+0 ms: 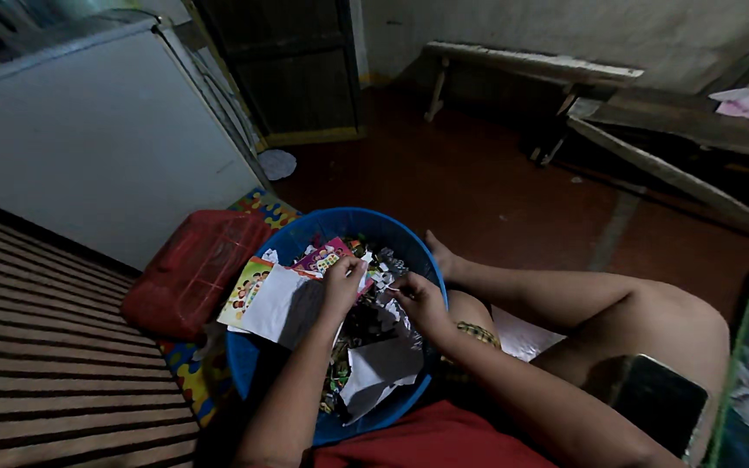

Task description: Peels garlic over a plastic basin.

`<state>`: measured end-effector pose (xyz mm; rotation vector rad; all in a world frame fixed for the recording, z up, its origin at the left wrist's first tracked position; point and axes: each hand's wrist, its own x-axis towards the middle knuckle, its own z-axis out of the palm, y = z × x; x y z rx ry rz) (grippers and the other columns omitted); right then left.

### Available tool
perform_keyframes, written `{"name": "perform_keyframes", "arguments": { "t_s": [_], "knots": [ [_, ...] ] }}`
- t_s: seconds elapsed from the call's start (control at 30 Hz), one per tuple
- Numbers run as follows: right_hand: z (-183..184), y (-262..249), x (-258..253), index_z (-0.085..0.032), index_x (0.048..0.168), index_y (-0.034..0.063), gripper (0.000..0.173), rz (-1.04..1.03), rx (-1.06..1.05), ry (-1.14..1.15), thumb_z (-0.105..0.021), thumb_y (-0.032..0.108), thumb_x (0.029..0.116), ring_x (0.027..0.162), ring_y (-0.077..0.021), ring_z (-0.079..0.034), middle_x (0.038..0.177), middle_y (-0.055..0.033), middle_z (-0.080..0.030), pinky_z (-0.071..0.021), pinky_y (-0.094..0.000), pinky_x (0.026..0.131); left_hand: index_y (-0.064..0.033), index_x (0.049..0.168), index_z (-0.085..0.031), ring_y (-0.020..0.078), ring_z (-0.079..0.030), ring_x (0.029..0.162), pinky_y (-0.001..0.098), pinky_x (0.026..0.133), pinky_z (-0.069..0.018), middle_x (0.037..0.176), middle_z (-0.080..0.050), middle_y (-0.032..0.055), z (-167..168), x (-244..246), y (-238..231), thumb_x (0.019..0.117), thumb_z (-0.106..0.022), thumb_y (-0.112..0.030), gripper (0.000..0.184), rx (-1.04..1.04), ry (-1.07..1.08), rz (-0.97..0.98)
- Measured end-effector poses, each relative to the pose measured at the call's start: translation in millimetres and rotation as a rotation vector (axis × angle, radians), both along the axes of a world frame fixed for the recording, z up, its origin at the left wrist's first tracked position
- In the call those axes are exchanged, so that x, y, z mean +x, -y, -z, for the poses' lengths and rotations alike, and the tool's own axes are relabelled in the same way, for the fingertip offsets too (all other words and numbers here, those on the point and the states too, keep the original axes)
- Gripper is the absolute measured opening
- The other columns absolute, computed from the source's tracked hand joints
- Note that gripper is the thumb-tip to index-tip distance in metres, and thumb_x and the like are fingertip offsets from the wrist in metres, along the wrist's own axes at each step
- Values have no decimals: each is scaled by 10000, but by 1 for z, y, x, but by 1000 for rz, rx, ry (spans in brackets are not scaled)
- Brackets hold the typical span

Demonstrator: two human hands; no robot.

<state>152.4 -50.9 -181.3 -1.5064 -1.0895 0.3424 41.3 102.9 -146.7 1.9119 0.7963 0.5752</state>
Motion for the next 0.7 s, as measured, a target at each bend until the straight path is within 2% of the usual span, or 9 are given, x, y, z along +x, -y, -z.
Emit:
{"name": "perform_keyframes", "arguments": {
  "t_s": [0.1, 0.2, 0.33, 0.4, 0.47, 0.53, 0.63, 0.7],
  "knots": [
    [-3, -1, 0, -703, 1022, -31, 140, -31, -10, -91, -667, 84, 951, 818, -71, -656, 937, -88, -702, -557, -233, 782, 21, 1071, -697, 141, -652, 986, 345, 913, -532, 1038, -695, 105, -3, -1, -2, 1018, -626, -169, 209, -15, 57, -44],
    [-3, -3, 2, -679, 1065, -36, 153, -67, 5, -203, -642, 77, 969, 829, -64, -672, 958, -65, -711, -572, -239, 787, -2, 1060, -731, 109, -665, 991, 324, 923, -539, 1038, -718, 78, 1, -1, -1, 996, -660, -187, 208, 2, 63, 17],
    [-7, -2, 3, -657, 1090, -24, 177, -54, -14, -311, -674, 88, 954, 762, -71, -663, 951, -56, -702, -579, -251, 737, -33, 1092, -746, 92, -675, 1026, 318, 969, -534, 1075, -732, 58, 3, 4, 13, 1002, -655, -214, 222, 10, -10, 140],
    [-6, -3, 3, -656, 1080, -24, 175, -47, 2, -335, -689, 75, 939, 769, -79, -673, 967, -60, -699, -590, -255, 736, -27, 1163, -724, 123, -676, 1052, 330, 986, -529, 1131, -725, 83, -1, 6, 22, 1004, -651, -196, 244, 16, -31, 169],
    [-2, -5, 4, -654, 1045, -23, 152, -37, 37, -353, -698, 66, 929, 777, -91, -674, 937, -58, -693, -592, -266, 738, -11, 1193, -665, 122, -664, 946, 315, 883, -544, 1073, -700, 88, 0, 8, 26, 985, -675, -196, 278, 0, -8, 152],
    [0, -5, 4, -643, 1054, -22, 164, -27, 61, -362, -699, 63, 926, 763, -85, -666, 909, -52, -685, -588, -259, 727, 10, 1168, -616, 112, -640, 873, 293, 798, -536, 1020, -672, 88, 1, 8, 27, 966, -703, -199, 303, -37, 10, 134],
    [-3, -5, 4, -618, 1164, -33, 272, -29, 49, -375, -700, 73, 928, 768, -90, -660, 920, -56, -681, -582, -261, 730, 17, 1072, -661, 109, -645, 925, 300, 865, -541, 1024, -678, 81, 3, 8, 25, 962, -702, -178, 228, -29, 39, 166],
    [-4, -4, 5, -612, 1220, -27, 317, -44, 14, -382, -696, 90, 937, 769, -73, -647, 923, -47, -674, -568, -244, 729, 15, 1042, -675, 92, -637, 919, 291, 871, -532, 1002, -676, 66, 5, 8, 24, 969, -684, -163, 193, -28, 65, 192]
  ]
}}
